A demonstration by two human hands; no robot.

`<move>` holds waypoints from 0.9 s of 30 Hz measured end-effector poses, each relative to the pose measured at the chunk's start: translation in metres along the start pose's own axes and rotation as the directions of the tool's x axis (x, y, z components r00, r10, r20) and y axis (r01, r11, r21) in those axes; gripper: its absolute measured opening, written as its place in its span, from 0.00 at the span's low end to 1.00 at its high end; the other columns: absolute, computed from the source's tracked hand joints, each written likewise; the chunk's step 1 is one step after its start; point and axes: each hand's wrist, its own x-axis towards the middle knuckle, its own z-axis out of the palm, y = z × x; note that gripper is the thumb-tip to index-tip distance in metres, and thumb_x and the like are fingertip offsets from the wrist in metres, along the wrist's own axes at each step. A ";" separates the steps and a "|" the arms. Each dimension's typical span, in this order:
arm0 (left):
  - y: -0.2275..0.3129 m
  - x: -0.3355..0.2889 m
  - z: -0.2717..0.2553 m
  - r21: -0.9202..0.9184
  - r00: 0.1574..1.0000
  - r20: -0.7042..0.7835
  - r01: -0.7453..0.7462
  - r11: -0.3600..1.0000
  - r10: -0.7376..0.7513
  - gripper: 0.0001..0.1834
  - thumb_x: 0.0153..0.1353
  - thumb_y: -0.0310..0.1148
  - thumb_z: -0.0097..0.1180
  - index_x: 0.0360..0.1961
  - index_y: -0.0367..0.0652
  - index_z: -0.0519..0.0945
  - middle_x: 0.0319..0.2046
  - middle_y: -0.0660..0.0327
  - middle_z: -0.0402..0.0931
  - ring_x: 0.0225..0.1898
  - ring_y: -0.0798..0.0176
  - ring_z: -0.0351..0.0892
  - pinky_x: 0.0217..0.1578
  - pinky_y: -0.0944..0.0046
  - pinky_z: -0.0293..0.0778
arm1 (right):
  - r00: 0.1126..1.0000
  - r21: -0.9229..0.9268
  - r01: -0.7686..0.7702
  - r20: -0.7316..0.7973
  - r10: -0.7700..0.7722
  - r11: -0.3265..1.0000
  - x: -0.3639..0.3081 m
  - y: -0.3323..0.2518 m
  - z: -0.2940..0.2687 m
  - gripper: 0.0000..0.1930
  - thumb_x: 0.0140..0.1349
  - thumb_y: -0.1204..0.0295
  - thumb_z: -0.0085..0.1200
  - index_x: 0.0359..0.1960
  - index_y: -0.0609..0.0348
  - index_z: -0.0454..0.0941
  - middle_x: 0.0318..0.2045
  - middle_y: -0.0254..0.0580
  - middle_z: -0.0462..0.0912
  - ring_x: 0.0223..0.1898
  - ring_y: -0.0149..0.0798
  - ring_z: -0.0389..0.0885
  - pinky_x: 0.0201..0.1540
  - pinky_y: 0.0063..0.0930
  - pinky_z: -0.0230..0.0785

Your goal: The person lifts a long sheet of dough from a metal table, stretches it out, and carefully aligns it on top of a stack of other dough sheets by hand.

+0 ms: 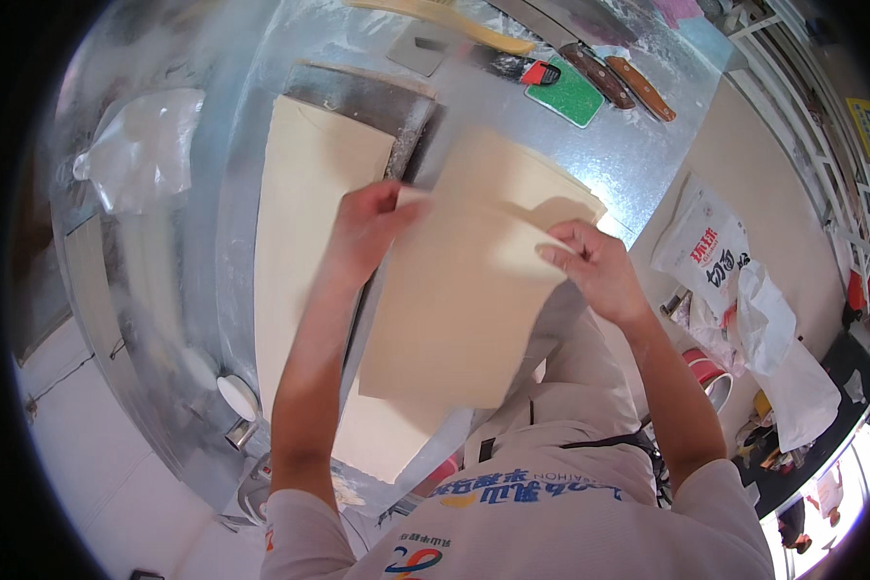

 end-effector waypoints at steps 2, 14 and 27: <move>-0.011 0.034 0.025 -0.166 1.000 -0.006 0.023 0.986 -0.024 0.10 0.71 0.32 0.69 0.45 0.36 0.87 0.34 0.68 0.86 0.35 0.75 0.81 0.37 0.70 0.76 | 0.997 0.052 -0.054 -0.060 0.058 0.997 0.018 0.022 -0.002 0.14 0.72 0.63 0.69 0.51 0.59 0.87 0.30 0.29 0.83 0.32 0.23 0.74 0.38 0.25 0.71; 0.011 0.076 0.072 0.062 0.989 -0.147 0.003 0.998 0.006 0.15 0.71 0.38 0.70 0.48 0.36 0.87 0.34 0.68 0.86 0.35 0.75 0.80 0.37 0.70 0.76 | 0.923 0.073 -0.035 -0.379 0.060 0.997 0.041 0.028 -0.009 0.10 0.74 0.65 0.68 0.46 0.59 0.85 0.30 0.32 0.85 0.30 0.24 0.76 0.37 0.25 0.73; 0.000 0.086 0.094 0.089 0.902 -0.408 -0.117 0.989 0.143 0.10 0.68 0.32 0.74 0.44 0.38 0.88 0.31 0.71 0.83 0.32 0.78 0.75 0.35 0.73 0.73 | 0.888 0.087 -0.026 -0.456 0.063 0.996 0.042 0.031 -0.010 0.09 0.71 0.73 0.69 0.39 0.62 0.79 0.27 0.34 0.83 0.26 0.21 0.73 0.29 0.23 0.70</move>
